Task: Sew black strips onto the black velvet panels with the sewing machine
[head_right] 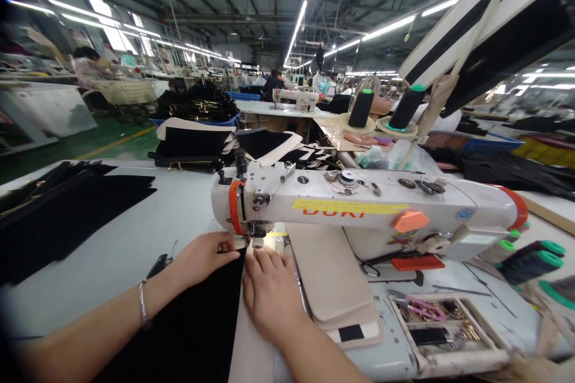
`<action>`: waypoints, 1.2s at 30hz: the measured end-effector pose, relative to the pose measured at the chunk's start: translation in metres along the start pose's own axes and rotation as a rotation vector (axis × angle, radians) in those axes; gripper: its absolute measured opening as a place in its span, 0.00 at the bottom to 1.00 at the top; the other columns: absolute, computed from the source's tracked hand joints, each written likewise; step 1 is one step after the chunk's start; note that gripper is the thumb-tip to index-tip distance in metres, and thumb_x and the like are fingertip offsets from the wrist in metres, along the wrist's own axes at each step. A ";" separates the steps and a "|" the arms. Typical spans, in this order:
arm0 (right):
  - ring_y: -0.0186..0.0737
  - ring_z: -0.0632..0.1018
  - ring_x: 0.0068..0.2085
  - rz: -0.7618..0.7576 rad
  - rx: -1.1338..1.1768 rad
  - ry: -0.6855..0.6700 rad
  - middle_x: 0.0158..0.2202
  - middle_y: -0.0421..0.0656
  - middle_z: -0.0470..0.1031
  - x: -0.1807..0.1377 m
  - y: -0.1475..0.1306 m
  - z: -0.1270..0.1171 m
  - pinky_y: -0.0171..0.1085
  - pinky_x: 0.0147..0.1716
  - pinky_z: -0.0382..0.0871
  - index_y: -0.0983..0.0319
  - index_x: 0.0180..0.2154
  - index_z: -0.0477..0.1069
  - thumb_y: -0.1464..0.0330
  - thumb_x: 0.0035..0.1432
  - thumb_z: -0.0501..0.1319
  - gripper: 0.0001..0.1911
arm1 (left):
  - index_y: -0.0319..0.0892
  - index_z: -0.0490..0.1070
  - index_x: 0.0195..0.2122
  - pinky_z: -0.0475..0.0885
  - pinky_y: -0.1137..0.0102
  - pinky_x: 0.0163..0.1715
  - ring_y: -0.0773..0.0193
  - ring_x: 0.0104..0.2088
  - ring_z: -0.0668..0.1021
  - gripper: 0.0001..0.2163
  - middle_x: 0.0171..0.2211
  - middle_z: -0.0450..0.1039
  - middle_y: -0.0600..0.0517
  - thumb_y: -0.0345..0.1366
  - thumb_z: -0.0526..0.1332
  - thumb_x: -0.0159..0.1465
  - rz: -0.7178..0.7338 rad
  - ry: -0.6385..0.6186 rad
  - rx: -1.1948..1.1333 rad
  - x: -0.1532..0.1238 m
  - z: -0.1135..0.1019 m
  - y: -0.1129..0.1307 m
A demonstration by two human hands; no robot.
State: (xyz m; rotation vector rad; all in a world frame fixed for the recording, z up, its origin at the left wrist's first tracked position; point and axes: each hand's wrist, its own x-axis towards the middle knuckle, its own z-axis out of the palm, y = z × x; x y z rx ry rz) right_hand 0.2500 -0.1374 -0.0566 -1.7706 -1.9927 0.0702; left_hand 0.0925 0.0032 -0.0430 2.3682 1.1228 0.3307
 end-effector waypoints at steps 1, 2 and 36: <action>0.46 0.65 0.60 0.003 0.006 -0.004 0.61 0.42 0.66 0.000 0.000 0.000 0.48 0.57 0.56 0.54 0.63 0.58 0.65 0.68 0.54 0.23 | 0.43 0.72 0.29 0.62 0.70 0.29 0.60 0.29 0.76 0.07 0.28 0.76 0.53 0.40 0.62 0.59 0.001 -0.007 0.007 0.002 -0.001 0.000; 0.47 0.64 0.61 0.009 0.011 -0.007 0.62 0.42 0.66 0.000 0.000 0.000 0.48 0.57 0.56 0.54 0.63 0.58 0.64 0.68 0.55 0.23 | 0.43 0.71 0.28 0.62 0.70 0.28 0.61 0.28 0.76 0.06 0.27 0.76 0.53 0.39 0.62 0.59 0.003 -0.017 0.011 0.003 -0.001 0.001; 0.50 0.64 0.61 0.051 -0.001 -0.011 0.61 0.45 0.67 0.001 0.002 0.006 0.50 0.57 0.57 0.54 0.62 0.60 0.59 0.67 0.58 0.25 | 0.43 0.67 0.59 0.62 0.48 0.65 0.54 0.64 0.68 0.17 0.63 0.66 0.46 0.31 0.56 0.69 0.433 0.035 0.283 -0.038 0.024 -0.019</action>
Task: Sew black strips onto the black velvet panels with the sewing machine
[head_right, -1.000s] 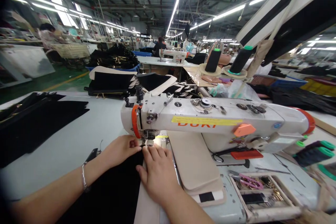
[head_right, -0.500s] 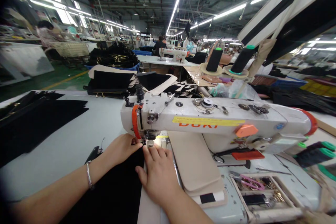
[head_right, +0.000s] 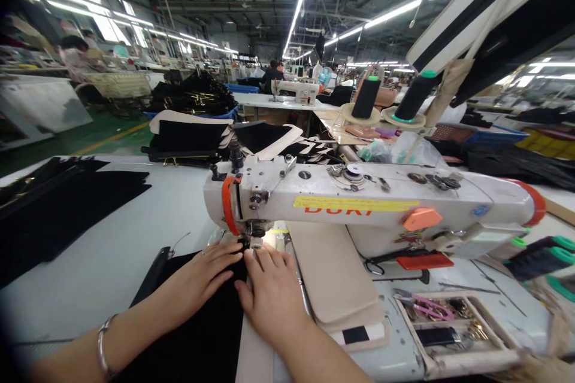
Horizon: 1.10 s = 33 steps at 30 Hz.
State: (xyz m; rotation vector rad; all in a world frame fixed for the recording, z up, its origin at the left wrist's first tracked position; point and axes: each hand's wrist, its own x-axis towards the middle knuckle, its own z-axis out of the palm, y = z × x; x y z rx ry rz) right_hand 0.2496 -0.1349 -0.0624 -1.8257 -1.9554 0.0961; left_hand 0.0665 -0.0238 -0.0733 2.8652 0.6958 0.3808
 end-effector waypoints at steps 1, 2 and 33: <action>0.49 0.65 0.61 -0.004 0.000 0.000 0.61 0.44 0.67 -0.001 0.000 -0.001 0.50 0.58 0.57 0.54 0.62 0.60 0.59 0.67 0.58 0.25 | 0.43 0.67 0.59 0.61 0.48 0.65 0.55 0.64 0.68 0.17 0.63 0.66 0.46 0.31 0.56 0.69 -0.003 -0.001 -0.007 0.001 0.000 -0.001; 0.49 0.65 0.61 -0.008 0.000 0.000 0.60 0.44 0.67 -0.001 -0.001 -0.001 0.50 0.58 0.57 0.54 0.62 0.60 0.60 0.66 0.58 0.25 | 0.43 0.68 0.58 0.61 0.49 0.65 0.56 0.64 0.68 0.17 0.62 0.67 0.47 0.31 0.56 0.69 -0.003 -0.001 -0.018 0.002 -0.001 -0.001; 0.45 0.77 0.48 -0.288 -0.049 0.137 0.49 0.44 0.78 -0.110 -0.028 -0.009 0.48 0.51 0.75 0.58 0.55 0.69 0.67 0.62 0.60 0.19 | 0.55 0.64 0.62 0.58 0.52 0.66 0.56 0.62 0.71 0.24 0.60 0.70 0.53 0.30 0.60 0.65 0.556 0.001 0.009 -0.113 -0.025 0.059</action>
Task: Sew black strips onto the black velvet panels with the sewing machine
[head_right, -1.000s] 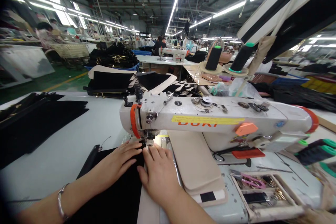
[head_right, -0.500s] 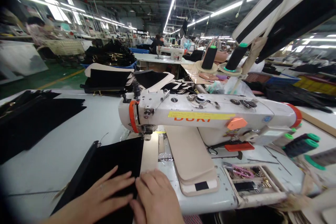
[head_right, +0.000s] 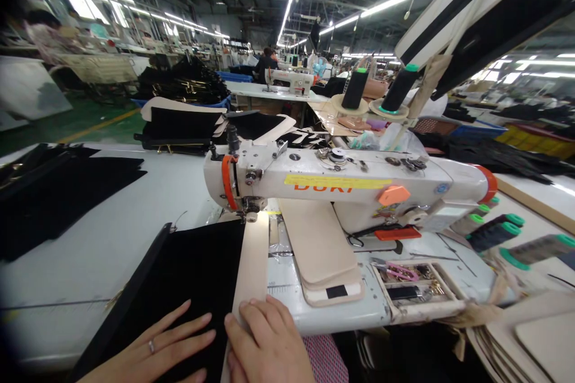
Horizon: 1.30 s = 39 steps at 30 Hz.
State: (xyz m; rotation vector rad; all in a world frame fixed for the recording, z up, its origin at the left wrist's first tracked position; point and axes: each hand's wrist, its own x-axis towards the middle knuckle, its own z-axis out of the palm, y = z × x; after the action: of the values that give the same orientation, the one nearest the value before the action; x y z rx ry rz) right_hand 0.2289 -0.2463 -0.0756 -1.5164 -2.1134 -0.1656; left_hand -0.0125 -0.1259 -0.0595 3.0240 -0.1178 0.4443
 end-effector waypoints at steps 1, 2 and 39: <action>0.45 0.77 0.47 0.000 0.006 -0.005 0.48 0.44 0.78 0.002 0.000 0.000 0.47 0.49 0.75 0.58 0.56 0.69 0.67 0.62 0.60 0.20 | 0.57 0.64 0.63 0.59 0.54 0.66 0.57 0.61 0.72 0.25 0.60 0.70 0.54 0.30 0.60 0.65 -0.022 -0.015 -0.045 0.001 -0.004 0.000; 0.45 0.78 0.45 0.004 0.012 -0.010 0.48 0.43 0.78 0.003 -0.001 0.000 0.46 0.47 0.75 0.59 0.56 0.68 0.68 0.62 0.60 0.20 | 0.59 0.63 0.63 0.60 0.56 0.67 0.58 0.60 0.73 0.26 0.60 0.70 0.56 0.30 0.60 0.65 -0.049 -0.041 -0.090 0.004 -0.009 -0.001; 0.47 0.73 0.51 0.210 0.201 -0.115 0.53 0.44 0.73 0.014 0.003 -0.001 0.47 0.48 0.68 0.54 0.58 0.66 0.70 0.63 0.58 0.22 | 0.44 0.73 0.56 0.60 0.54 0.64 0.53 0.60 0.70 0.17 0.58 0.70 0.47 0.37 0.51 0.71 -0.652 0.102 -0.139 0.076 0.002 -0.139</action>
State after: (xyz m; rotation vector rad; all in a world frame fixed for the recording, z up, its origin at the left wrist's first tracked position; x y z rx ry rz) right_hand 0.2287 -0.2334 -0.0688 -1.6446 -1.9721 0.2085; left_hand 0.0726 0.0071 -0.0498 2.6771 0.7795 0.4888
